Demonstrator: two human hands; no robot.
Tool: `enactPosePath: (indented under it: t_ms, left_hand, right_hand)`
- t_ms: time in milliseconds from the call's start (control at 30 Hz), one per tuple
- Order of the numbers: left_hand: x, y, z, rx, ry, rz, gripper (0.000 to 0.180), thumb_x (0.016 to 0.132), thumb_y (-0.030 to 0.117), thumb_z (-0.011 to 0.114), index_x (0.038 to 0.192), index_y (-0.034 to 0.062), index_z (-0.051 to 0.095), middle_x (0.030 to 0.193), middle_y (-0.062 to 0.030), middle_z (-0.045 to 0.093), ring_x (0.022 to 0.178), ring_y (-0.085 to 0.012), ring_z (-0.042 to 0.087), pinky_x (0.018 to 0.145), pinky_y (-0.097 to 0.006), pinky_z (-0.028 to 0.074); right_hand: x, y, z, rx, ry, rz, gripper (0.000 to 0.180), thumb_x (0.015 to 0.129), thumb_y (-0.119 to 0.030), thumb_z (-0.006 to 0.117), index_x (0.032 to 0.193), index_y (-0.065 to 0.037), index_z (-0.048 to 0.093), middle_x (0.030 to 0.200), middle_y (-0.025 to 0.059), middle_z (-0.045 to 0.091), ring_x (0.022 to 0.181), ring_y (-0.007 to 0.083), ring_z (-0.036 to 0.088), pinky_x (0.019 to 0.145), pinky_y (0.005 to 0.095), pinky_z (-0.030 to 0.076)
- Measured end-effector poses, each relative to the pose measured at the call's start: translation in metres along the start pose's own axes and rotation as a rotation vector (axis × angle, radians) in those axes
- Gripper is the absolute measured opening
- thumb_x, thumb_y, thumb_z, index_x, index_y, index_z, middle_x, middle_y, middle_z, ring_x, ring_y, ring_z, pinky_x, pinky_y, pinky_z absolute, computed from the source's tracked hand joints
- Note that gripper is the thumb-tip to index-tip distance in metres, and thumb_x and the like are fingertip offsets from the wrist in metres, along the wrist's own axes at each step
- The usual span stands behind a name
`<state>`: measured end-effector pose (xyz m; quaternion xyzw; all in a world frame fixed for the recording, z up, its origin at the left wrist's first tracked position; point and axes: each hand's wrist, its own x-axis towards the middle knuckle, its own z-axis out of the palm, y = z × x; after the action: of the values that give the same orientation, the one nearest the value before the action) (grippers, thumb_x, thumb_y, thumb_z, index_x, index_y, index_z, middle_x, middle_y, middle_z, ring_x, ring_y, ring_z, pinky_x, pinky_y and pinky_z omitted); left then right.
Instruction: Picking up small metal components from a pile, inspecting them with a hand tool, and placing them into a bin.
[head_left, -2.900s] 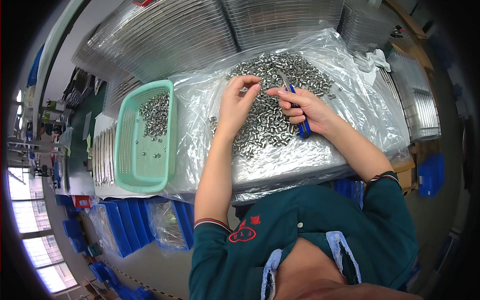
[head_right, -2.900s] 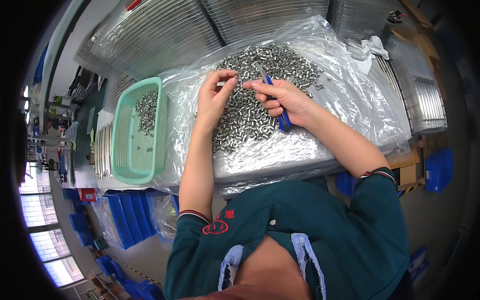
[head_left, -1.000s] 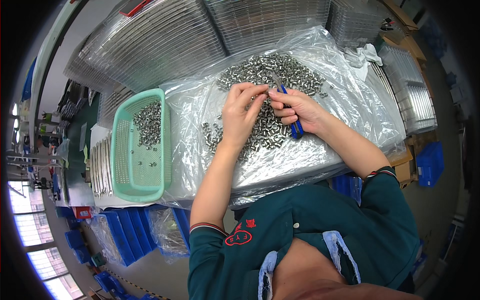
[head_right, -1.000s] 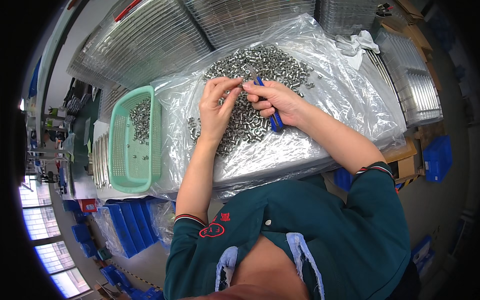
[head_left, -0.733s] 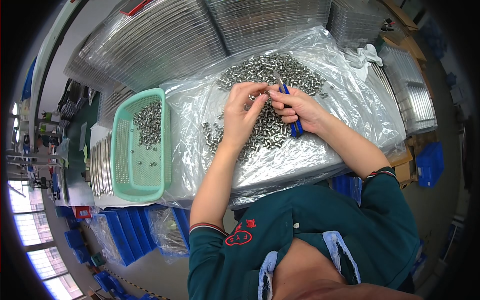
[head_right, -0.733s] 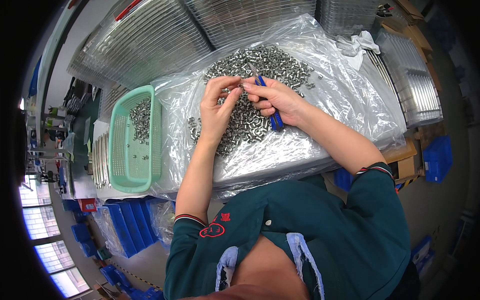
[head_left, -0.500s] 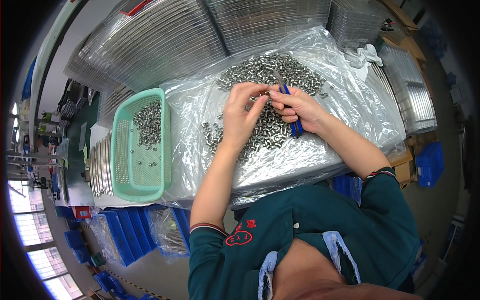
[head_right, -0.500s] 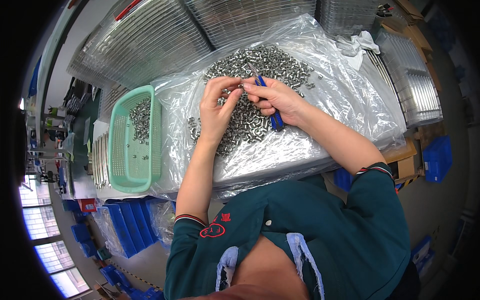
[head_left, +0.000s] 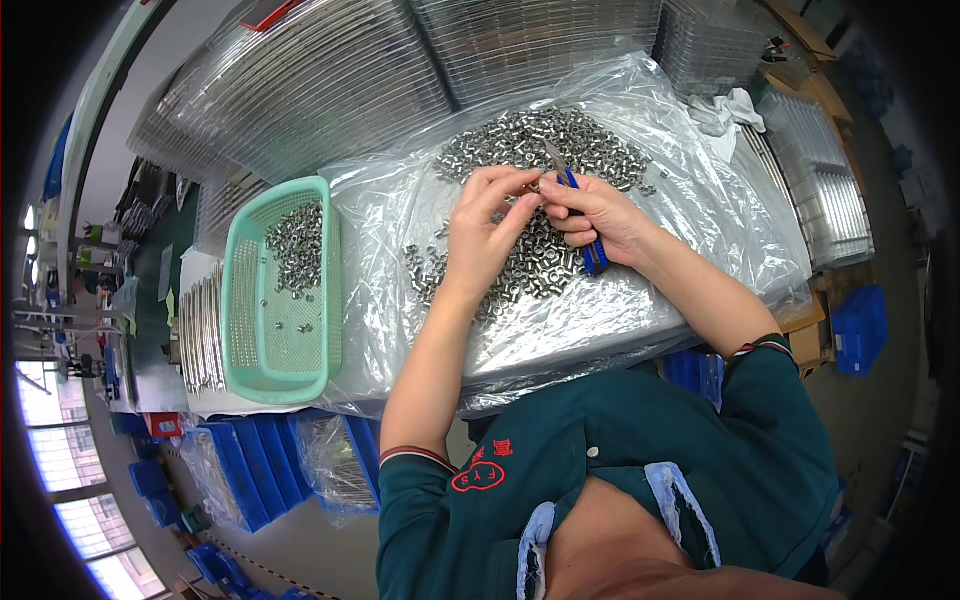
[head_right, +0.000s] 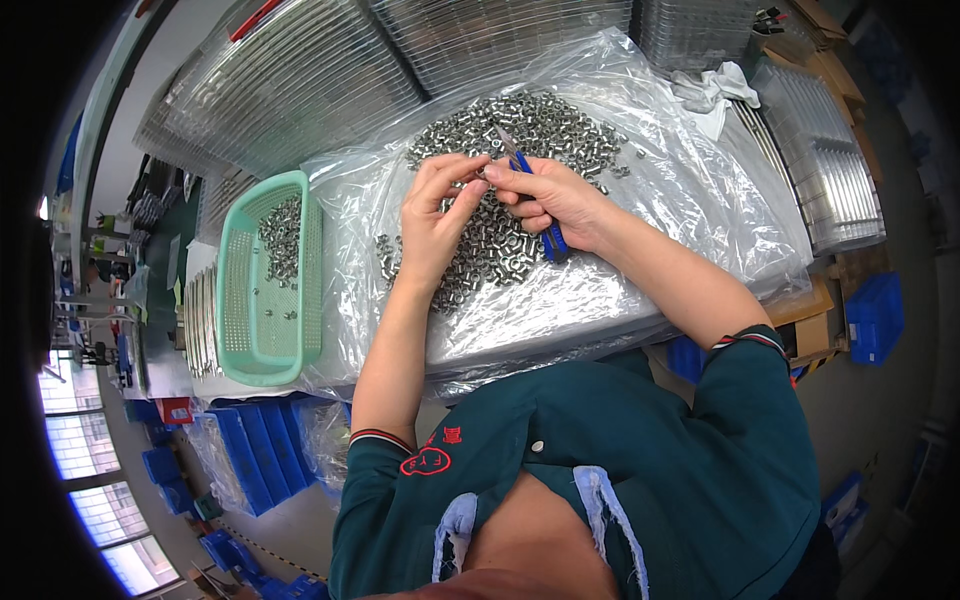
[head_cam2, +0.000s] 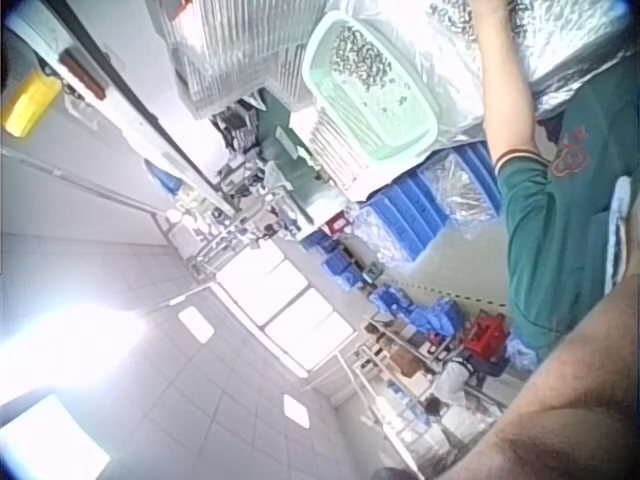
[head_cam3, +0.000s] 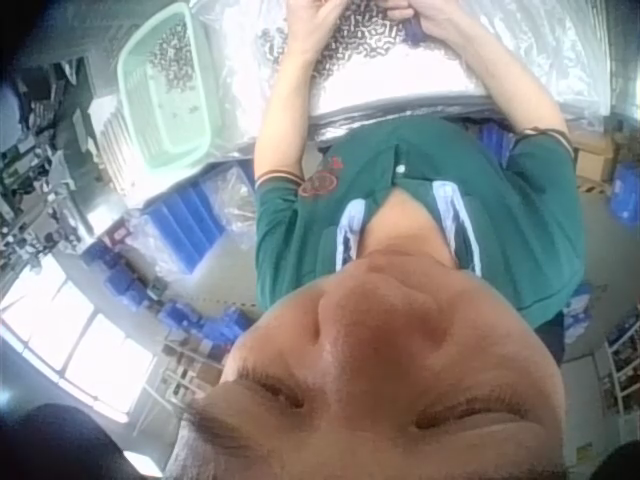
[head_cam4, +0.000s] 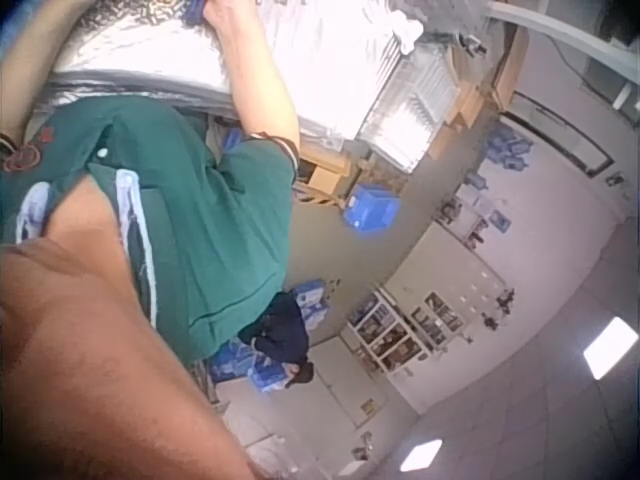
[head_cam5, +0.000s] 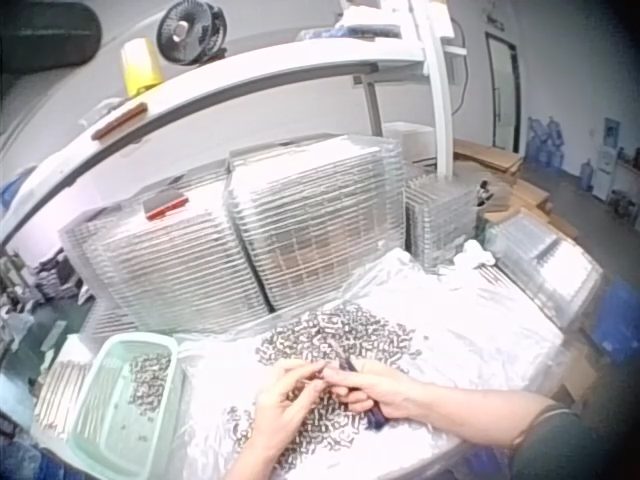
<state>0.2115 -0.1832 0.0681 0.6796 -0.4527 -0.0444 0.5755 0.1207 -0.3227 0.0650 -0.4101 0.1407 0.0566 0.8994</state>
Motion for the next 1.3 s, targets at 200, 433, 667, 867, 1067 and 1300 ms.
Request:
enactPosePath:
  t_ms: [200,433,667,867,1067,1300]
  left_hand:
    - [0.000,-0.012,-0.001,-0.159,-0.031,-0.052,0.021,0.082,0.010,0.059,0.102,0.0051,0.063,0.099,-0.0051,0.055,0.085,-0.0101,0.053,0.070,-0.021,0.044]
    - [0.002,-0.006,-0.007,-0.563,0.057,-0.365,0.022,0.085,0.010,0.056,0.105,0.0011,0.058,0.101,-0.0075,0.060,0.087,-0.0093,0.054,0.071,-0.020,0.041]
    - [0.004,-0.007,-0.008,-0.589,0.112,-0.381,0.019,0.084,0.011,0.058,0.101,0.0019,0.056,0.093,-0.0062,0.062,0.086,-0.0078,0.055,0.067,-0.018,0.040]
    - [0.003,-0.008,-0.009,-0.538,0.134,-0.377,0.022,0.083,0.012,0.059,0.103,0.0024,0.058,0.093,-0.0061,0.062,0.084,-0.0089,0.057,0.067,-0.020,0.043]
    - [0.003,-0.009,-0.007,-0.502,0.136,-0.308,0.021,0.082,0.009,0.059,0.102,0.0022,0.060,0.094,-0.0039,0.061,0.079,-0.0065,0.054,0.067,-0.019,0.042]
    - [0.002,-0.012,-0.007,-0.292,0.136,-0.241,0.019,0.082,0.007,0.060,0.100,0.0017,0.061,0.092,-0.0034,0.061,0.078,-0.0059,0.054,0.068,-0.018,0.041]
  right_hand:
    - [0.001,0.001,-0.002,0.011,-0.038,0.006,0.017,0.087,-0.025,0.055,0.090,-0.009,0.052,0.064,-0.0066,0.045,0.044,-0.0036,0.033,0.034,0.0112,0.025]
    - [-0.009,-0.015,0.006,-0.013,0.016,-0.256,0.041,0.092,-0.038,0.038,0.109,-0.001,0.047,0.067,-0.0009,0.049,0.045,-0.0002,0.033,0.037,0.0132,0.027]
    - [-0.004,-0.005,0.004,-0.961,0.249,-0.797,0.030,0.088,-0.026,0.050,0.108,-0.005,0.054,0.086,0.0053,0.059,0.071,0.0123,0.056,0.060,0.0234,0.045]
    - [-0.013,-0.010,0.011,-1.363,0.322,-0.850,0.023,0.083,-0.026,0.056,0.101,-0.011,0.061,0.088,0.0056,0.060,0.076,0.0207,0.059,0.064,0.0283,0.047]
    - [-0.010,-0.006,0.007,-1.420,0.332,-0.890,0.022,0.082,-0.026,0.057,0.098,-0.013,0.062,0.081,0.0037,0.058,0.070,0.0202,0.058,0.059,0.0302,0.046]
    - [-0.007,-0.008,0.007,-1.581,0.421,-1.105,0.018,0.076,-0.020,0.062,0.093,-0.013,0.063,0.076,0.0031,0.058,0.069,0.0191,0.058,0.058,0.0297,0.046]
